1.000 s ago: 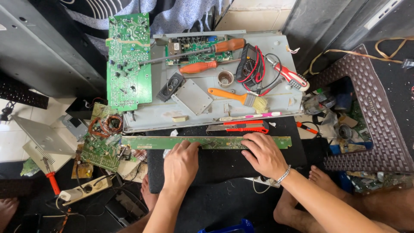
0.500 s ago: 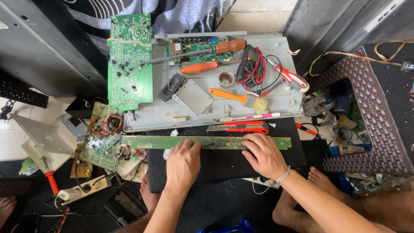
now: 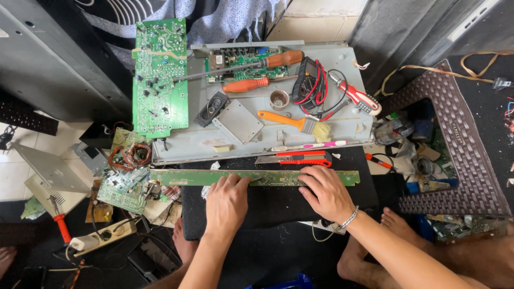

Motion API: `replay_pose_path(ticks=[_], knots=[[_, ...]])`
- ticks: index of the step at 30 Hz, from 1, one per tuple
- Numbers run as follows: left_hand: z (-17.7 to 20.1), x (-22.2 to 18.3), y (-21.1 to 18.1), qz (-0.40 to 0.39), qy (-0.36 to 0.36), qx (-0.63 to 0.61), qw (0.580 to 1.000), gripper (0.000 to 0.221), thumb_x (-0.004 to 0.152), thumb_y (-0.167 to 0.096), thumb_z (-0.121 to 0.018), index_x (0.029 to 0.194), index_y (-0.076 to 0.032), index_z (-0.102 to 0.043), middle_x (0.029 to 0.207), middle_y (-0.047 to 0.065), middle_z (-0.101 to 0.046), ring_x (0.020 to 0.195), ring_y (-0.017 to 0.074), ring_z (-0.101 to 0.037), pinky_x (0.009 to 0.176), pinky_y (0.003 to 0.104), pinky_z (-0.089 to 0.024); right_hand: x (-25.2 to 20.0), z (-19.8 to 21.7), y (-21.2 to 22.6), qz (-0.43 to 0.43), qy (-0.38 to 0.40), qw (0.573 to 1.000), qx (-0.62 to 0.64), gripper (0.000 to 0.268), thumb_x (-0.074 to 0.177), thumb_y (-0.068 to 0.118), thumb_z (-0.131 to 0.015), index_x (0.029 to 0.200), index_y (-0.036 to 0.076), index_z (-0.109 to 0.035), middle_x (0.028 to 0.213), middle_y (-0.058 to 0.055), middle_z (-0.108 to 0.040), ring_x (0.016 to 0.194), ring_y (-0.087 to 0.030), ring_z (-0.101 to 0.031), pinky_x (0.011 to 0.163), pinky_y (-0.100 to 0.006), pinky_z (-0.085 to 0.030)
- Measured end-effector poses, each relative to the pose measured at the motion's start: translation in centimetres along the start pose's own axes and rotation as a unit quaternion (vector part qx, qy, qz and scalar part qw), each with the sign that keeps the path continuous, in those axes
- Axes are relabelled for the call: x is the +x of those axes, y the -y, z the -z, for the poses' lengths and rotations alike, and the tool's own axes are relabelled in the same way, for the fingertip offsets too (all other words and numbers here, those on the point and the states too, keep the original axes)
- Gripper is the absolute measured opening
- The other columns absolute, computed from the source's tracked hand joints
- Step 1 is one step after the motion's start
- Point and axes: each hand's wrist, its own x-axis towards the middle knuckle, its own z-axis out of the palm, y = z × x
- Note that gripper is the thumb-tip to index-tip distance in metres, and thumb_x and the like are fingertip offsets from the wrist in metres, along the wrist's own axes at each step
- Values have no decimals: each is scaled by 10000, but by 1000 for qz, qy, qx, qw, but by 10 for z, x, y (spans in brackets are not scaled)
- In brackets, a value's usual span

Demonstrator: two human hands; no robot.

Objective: Repairing electronic components by soldering and using a screwdriver on circuit boards in a cluttered workspace.

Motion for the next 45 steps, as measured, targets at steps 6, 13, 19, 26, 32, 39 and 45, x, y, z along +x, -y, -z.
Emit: replay_pose_path(ticks=[6, 13, 19, 26, 32, 39, 45], knots=[[-1, 0, 1, -1, -7, 0, 1000, 221, 914, -174, -596, 1004, -296, -756, 859, -40, -662, 774, 210, -678, 673, 340, -531, 1, 1, 1, 2, -5, 1000, 4, 214, 980, 287, -621, 1106, 128, -691, 1135, -50, -661, 1108, -287, -638, 859, -412, -527], [1, 2, -3, -7, -20, 0, 1000, 203, 907, -180, -593, 979, -298, -743, 842, -40, -648, 764, 214, -670, 670, 339, -527, 0, -1, 0, -1, -1, 1000, 1, 213, 977, 287, -628, 1106, 132, -695, 1141, -48, -663, 1114, -285, -637, 863, -410, -528], [-3, 1, -2, -11, -25, 7, 1000, 210, 899, -169, -588, 970, -292, -742, 837, -40, -644, 756, 213, -667, 662, 339, -521, -1, -1, 0, -6, 4, 1000, 1, 211, 985, 297, -613, 1096, 137, -694, 1139, -38, -664, 1115, -275, -637, 864, -404, -527], [-5, 1, 0, -8, -21, 8, 1000, 221, 900, -175, -577, 978, -306, -737, 835, -47, -639, 761, 216, -668, 665, 339, -521, 1, 1, 1, -5, 4, 1000, 5, 209, 985, 288, -616, 1099, 132, -697, 1134, -42, -665, 1112, -274, -638, 861, -399, -526], [0, 1, -3, -3, -14, 6, 1000, 198, 908, -179, -594, 956, -296, -746, 831, -43, -651, 766, 213, -683, 671, 338, -522, 1, 1, 1, -7, 11, 1000, 5, 212, 983, 292, -619, 1103, 135, -694, 1149, -42, -660, 1128, -280, -633, 866, -405, -522], [-1, 0, -4, -20, -30, 23, 999, 165, 904, -179, -602, 932, -279, -729, 829, -31, -629, 763, 228, -674, 657, 353, -510, 4, 7, 6, -11, 23, 1000, 11, 204, 981, 259, -633, 1112, 115, -694, 1143, -62, -658, 1115, -294, -634, 856, -414, -515], [3, 3, -7, -24, -38, 23, 999, 187, 902, -152, -595, 945, -262, -739, 832, -22, -635, 754, 237, -670, 648, 359, -500, 4, 5, 5, -13, 20, 1000, 11, 205, 987, 261, -629, 1126, 124, -691, 1151, -57, -656, 1122, -293, -633, 855, -412, -513]])
